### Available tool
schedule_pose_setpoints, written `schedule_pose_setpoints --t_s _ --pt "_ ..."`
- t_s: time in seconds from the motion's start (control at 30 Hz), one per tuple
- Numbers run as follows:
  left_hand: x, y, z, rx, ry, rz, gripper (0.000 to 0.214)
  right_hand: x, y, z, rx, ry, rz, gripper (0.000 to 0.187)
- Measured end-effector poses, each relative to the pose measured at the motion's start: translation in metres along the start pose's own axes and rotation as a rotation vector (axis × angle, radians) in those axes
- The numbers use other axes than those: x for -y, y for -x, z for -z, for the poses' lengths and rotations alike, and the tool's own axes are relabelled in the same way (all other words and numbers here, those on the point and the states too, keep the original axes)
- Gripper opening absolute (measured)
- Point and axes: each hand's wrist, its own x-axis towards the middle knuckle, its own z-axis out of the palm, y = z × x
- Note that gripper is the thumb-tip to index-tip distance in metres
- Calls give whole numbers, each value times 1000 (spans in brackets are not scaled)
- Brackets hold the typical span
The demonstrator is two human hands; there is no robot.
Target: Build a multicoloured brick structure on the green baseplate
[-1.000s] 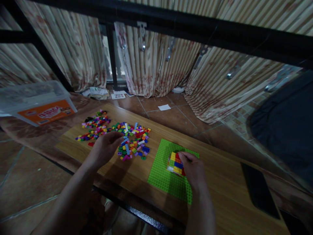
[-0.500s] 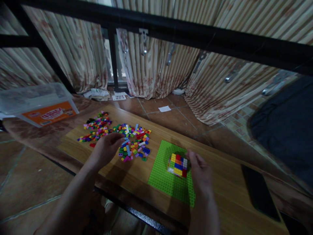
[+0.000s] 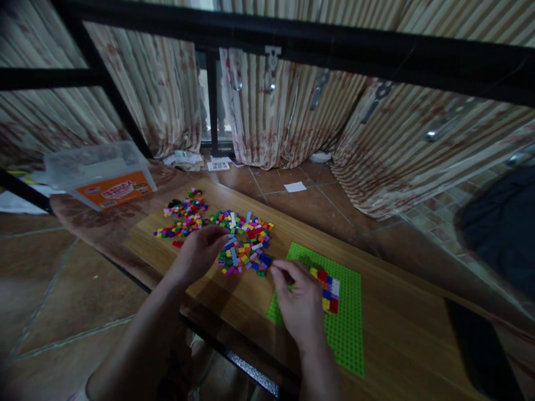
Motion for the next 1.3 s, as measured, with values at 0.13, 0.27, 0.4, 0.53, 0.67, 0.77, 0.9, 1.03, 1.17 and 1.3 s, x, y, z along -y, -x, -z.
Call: schedule_pose_setpoints --t_s 0.13,0.27,0.4,0.53,0.67,0.77,0.9,1.03,1.17,1.3 --pt "1 0 1 -16 -5 -18 23 -9 1 -14 171 131 -15 19" --pt "0 1 3 -9 -23 -5 22 -18 0 -20 121 216 -47 21" --pt "-1 1 4 10 -31 3 21 -18 -1 -25 128 238 -29 22" --pt "0 1 4 -5 -53 5 21 -19 -1 -27 119 237 -31 23" --pt "-1 2 4 -5 -48 7 21 -22 -1 -27 121 230 -29 22" --pt "-3 2 4 9 -40 6 21 -22 -1 -26 132 243 -34 23" --pt "-4 3 4 10 -48 11 21 -19 -2 -26 141 236 -46 23" --pt "-3 3 4 6 -60 6 20 -18 -2 -26 135 237 -52 23" --pt "-3 3 3 6 -58 7 19 -19 -2 -26 138 230 -49 24" --pt "-1 2 2 8 -60 -8 19 -18 -2 -26 156 214 -29 26"
